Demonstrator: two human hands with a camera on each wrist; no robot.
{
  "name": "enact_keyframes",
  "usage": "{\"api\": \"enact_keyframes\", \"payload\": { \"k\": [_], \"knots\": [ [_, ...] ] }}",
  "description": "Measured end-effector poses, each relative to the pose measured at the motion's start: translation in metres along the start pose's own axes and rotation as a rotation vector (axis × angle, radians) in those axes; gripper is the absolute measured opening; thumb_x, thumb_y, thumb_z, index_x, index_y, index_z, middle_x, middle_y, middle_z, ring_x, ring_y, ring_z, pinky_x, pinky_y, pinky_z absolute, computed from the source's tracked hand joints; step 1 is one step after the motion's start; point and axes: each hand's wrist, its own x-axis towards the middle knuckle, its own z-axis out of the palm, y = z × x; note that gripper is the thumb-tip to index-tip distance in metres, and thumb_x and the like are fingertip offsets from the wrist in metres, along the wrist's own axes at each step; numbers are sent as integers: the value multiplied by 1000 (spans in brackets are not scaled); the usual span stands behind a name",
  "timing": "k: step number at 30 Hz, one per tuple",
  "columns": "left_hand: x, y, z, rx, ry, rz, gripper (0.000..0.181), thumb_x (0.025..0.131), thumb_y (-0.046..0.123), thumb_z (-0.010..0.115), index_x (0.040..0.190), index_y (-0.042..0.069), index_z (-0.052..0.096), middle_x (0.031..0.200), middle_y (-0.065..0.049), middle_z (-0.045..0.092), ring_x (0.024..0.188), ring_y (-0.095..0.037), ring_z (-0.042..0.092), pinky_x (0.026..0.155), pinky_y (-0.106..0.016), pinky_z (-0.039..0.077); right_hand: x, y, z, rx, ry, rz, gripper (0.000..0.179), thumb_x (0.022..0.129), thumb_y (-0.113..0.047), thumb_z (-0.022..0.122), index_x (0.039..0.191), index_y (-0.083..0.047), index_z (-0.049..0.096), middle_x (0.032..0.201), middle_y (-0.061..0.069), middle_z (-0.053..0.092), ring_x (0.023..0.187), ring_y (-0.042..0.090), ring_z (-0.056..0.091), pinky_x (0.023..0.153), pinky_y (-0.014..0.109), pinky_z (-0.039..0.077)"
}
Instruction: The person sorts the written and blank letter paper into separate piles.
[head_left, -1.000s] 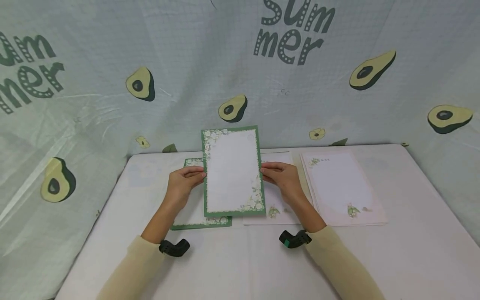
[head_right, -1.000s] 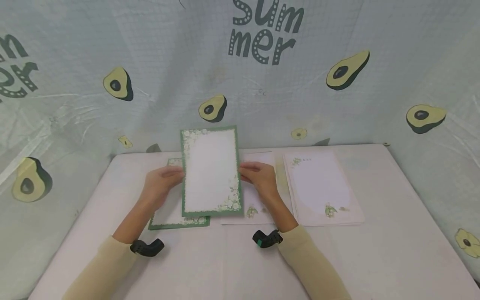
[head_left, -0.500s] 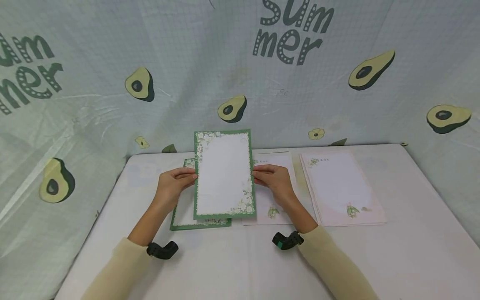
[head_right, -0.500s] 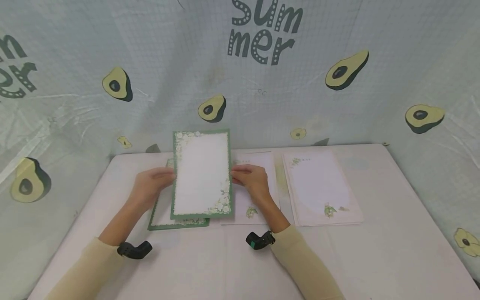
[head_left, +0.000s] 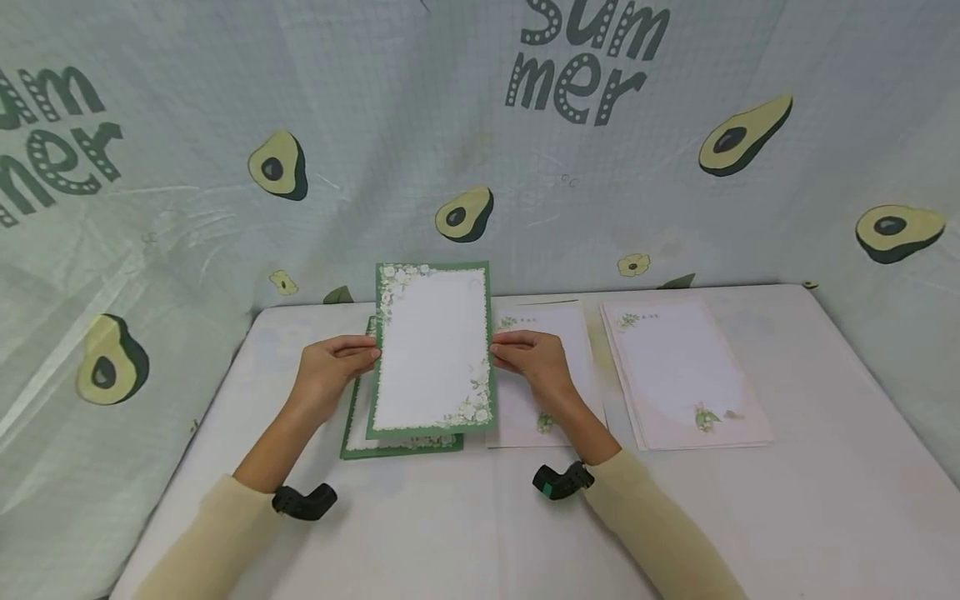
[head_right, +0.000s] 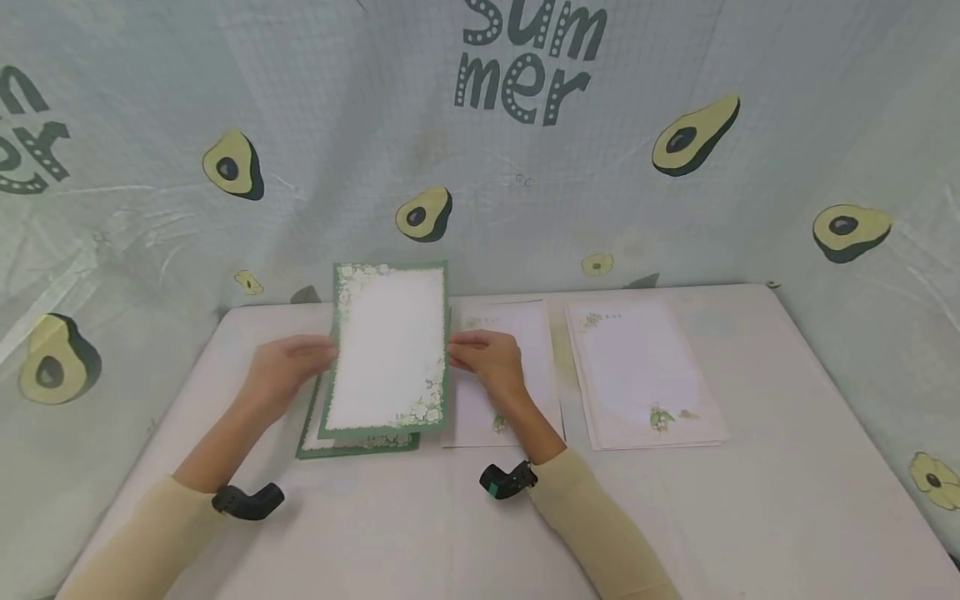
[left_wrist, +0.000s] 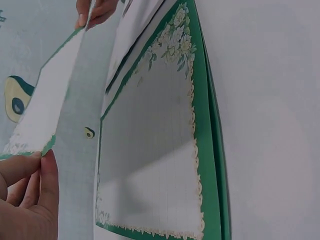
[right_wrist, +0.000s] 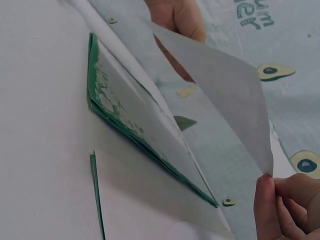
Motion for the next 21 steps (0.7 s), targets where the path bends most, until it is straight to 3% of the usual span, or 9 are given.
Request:
{"api": "enact_keyframes", "payload": {
  "k": [13,21],
  "knots": [
    [3,-2,-13,69,6,-2,39,97,1,68,129,-16,57,90,7,75,88,-5,72,84,-21,60,3,7,10,-23,-17,3,22,91,5,73,111,12,71,99,17,75,80,14,74,80,28,63],
    [4,-2,-18,26,10,-23,39,95,-1,69,128,-18,57,88,5,76,88,-5,72,84,-22,60,6,12,17,-74,-6,17,20,90,-1,76,108,5,75,96,16,76,78,16,75,80,32,64]
  ]
}}
